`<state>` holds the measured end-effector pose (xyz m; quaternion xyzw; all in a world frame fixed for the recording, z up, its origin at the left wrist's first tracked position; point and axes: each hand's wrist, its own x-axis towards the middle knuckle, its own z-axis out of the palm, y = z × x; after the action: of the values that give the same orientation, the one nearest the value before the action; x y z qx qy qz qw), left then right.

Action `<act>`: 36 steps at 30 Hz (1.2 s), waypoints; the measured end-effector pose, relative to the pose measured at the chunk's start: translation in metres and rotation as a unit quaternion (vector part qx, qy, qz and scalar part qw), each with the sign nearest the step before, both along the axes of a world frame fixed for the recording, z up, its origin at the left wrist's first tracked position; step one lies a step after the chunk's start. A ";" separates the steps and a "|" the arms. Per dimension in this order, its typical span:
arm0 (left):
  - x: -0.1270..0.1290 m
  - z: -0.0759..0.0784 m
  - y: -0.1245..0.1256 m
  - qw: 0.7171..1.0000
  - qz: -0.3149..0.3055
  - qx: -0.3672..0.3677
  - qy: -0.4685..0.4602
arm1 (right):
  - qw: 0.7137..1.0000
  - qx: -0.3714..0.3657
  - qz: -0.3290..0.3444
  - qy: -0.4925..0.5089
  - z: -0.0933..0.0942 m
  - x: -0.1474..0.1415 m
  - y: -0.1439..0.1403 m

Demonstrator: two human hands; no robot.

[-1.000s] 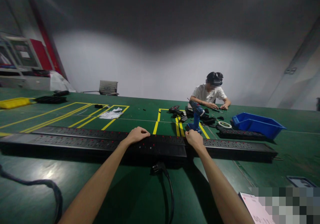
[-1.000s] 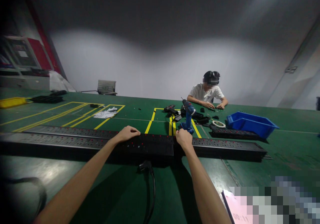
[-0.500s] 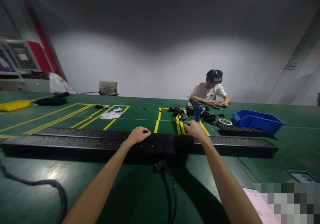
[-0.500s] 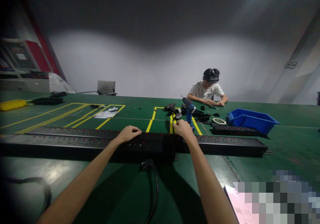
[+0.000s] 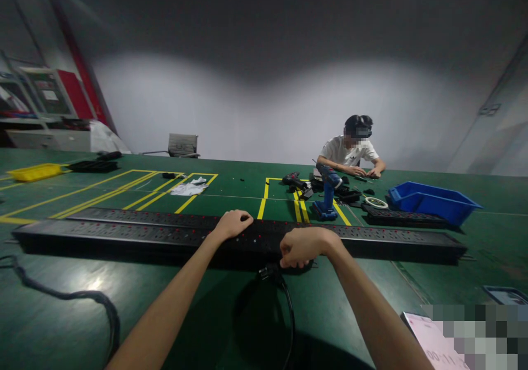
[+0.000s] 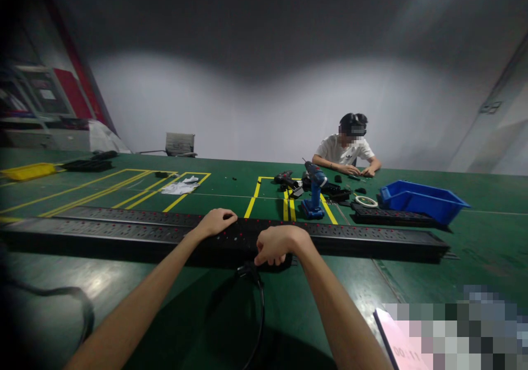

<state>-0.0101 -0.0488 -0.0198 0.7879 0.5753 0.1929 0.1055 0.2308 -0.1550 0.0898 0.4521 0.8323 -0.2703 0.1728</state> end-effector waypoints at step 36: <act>0.014 0.015 -0.005 0.979 -0.108 0.088 -0.147 | 0.870 0.279 -0.220 0.342 -0.056 0.004 0.067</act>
<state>0.0042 -0.0538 -0.0045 0.8146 0.4453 0.3444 0.1394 0.2350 -0.0882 0.0334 0.5326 0.7589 -0.1956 -0.3195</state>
